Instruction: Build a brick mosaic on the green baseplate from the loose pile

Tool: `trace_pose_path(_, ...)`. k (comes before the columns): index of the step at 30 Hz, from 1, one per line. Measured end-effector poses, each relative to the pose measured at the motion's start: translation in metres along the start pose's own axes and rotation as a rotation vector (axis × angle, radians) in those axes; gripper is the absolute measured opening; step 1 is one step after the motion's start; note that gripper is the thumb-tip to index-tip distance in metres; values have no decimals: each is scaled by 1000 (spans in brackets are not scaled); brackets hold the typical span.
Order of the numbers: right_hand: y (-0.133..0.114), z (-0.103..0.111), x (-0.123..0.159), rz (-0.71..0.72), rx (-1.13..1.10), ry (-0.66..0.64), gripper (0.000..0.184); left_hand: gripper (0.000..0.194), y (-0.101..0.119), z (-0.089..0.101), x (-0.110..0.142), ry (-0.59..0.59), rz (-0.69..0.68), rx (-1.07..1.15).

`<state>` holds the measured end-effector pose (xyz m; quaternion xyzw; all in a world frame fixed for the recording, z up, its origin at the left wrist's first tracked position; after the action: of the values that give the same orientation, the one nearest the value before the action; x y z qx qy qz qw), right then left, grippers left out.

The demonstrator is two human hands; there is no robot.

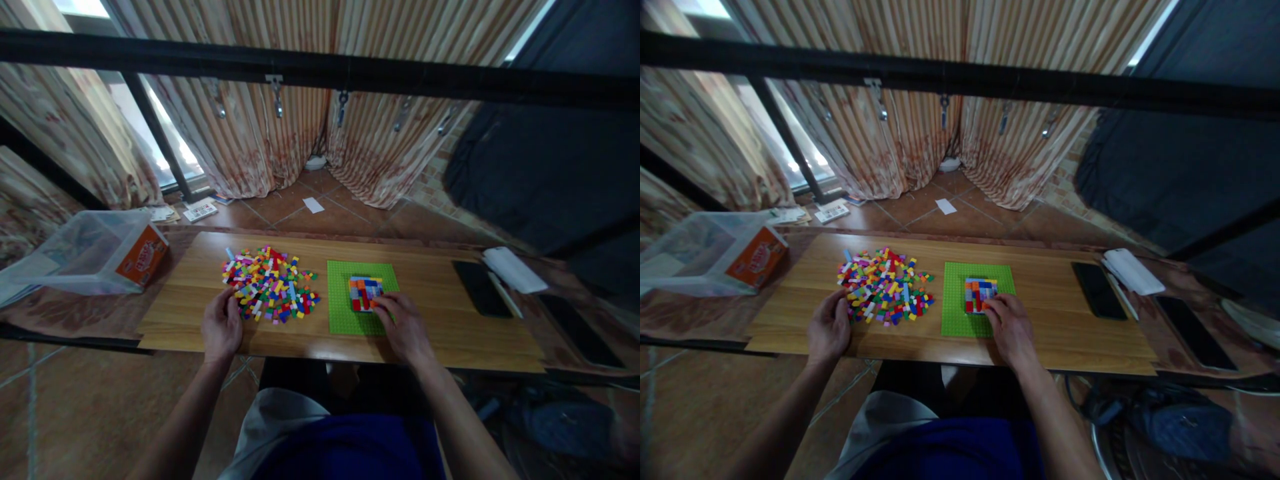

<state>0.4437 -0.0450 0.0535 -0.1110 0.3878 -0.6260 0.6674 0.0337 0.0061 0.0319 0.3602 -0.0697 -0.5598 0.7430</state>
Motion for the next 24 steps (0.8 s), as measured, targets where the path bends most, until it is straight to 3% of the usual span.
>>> trace_pose_path(11,7,-7,-3,-30,-18,-1,34,36,2,1,0,-14,-8,-1)
trace_pose_path(18,24,2,-1,-233,-249,114,44,36,3,0,0,-20,-13,-29)
trace_pose_path(24,45,-6,0,-377,-356,231,57,36,5,1,-1,-11,-26,-30)
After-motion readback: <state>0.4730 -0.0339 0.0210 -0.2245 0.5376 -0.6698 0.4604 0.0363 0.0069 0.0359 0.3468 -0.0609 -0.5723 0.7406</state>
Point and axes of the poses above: each hand's wrist, its own x-axis away from the middle knuckle, its own z-axis out of the back of the hand, y = z × x, the point moved 9 cm from there along -x, towards the middle knuckle, and after that the axes turned 11 degrees about -x, right-handed, at the moved point
